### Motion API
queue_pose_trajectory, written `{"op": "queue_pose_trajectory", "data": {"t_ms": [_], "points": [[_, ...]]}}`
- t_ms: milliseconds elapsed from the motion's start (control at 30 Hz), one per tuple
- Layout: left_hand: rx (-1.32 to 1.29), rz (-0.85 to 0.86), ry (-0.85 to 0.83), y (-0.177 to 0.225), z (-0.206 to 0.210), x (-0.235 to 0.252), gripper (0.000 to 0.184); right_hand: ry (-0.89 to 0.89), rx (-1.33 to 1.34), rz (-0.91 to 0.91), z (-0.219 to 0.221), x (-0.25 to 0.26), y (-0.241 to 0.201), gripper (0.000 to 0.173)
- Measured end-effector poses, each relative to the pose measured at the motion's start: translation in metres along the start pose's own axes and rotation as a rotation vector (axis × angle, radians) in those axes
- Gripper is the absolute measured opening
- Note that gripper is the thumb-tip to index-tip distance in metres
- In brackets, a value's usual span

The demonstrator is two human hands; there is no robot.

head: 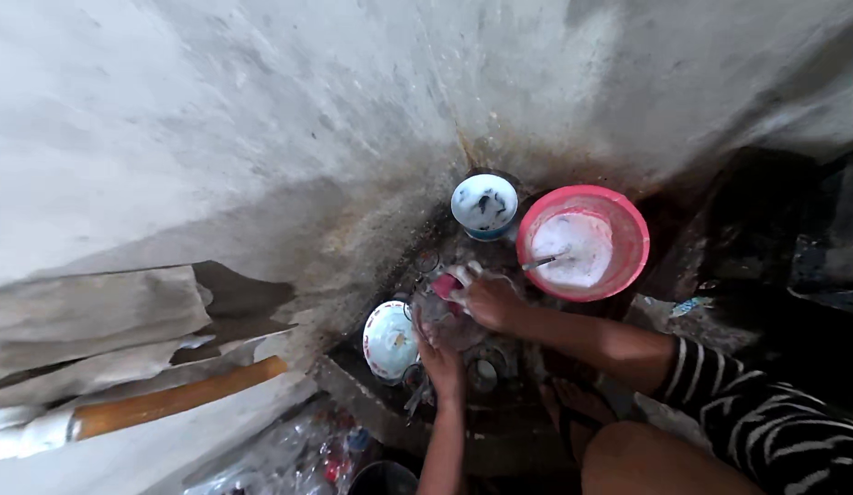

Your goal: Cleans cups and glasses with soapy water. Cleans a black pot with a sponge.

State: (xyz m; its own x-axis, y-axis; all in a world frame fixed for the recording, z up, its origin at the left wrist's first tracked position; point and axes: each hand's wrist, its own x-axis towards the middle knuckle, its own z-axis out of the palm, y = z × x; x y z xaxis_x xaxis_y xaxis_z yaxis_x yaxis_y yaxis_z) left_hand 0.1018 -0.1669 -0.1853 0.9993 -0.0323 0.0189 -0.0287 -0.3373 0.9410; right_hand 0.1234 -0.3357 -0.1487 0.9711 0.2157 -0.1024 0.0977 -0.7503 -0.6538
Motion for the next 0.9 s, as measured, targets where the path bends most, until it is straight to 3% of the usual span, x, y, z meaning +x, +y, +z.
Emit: {"op": "queue_pose_trajectory", "data": {"t_ms": [100, 200, 267, 333, 433, 567, 633, 700, 800, 900], "points": [[-0.027, -0.054, -0.013, 0.014, 0.010, -0.003, 0.054, 0.075, 0.107, -0.041, 0.011, 0.009, -0.009, 0.036], [-0.079, -0.028, 0.029, 0.013, 0.004, 0.013, 0.052, -0.073, 0.077, -0.087, 0.004, -0.009, -0.019, 0.042], [-0.047, 0.054, -0.025, 0.007, -0.005, 0.017, 0.050, -0.105, -0.069, -0.017, -0.012, -0.017, -0.016, 0.039], [0.060, 0.101, -0.063, 0.006, 0.001, 0.011, 0.050, 0.015, -0.166, 0.062, -0.010, -0.009, 0.000, 0.038], [0.105, 0.061, -0.089, 0.018, 0.024, 0.006, 0.050, -0.063, -0.016, 0.156, -0.005, 0.002, -0.002, 0.044], [0.112, 0.119, -0.072, 0.007, 0.012, 0.037, 0.048, -0.278, -0.076, -0.094, -0.020, 0.001, 0.003, 0.029], [0.112, 0.093, -0.076, 0.006, 0.002, 0.049, 0.048, -0.132, -0.097, -0.135, -0.020, 0.012, 0.035, 0.033], [0.120, 0.041, -0.028, 0.008, 0.002, 0.057, 0.047, 0.143, -0.132, -0.027, -0.022, 0.037, 0.071, 0.031], [0.021, -0.118, 0.061, 0.013, 0.008, 0.065, 0.044, 0.367, -0.179, 0.285, -0.047, 0.096, 0.119, 0.046], [-0.203, -0.353, 0.090, 0.026, 0.019, 0.065, 0.041, 0.239, -0.131, 0.455, -0.044, 0.140, 0.170, 0.044]]}}
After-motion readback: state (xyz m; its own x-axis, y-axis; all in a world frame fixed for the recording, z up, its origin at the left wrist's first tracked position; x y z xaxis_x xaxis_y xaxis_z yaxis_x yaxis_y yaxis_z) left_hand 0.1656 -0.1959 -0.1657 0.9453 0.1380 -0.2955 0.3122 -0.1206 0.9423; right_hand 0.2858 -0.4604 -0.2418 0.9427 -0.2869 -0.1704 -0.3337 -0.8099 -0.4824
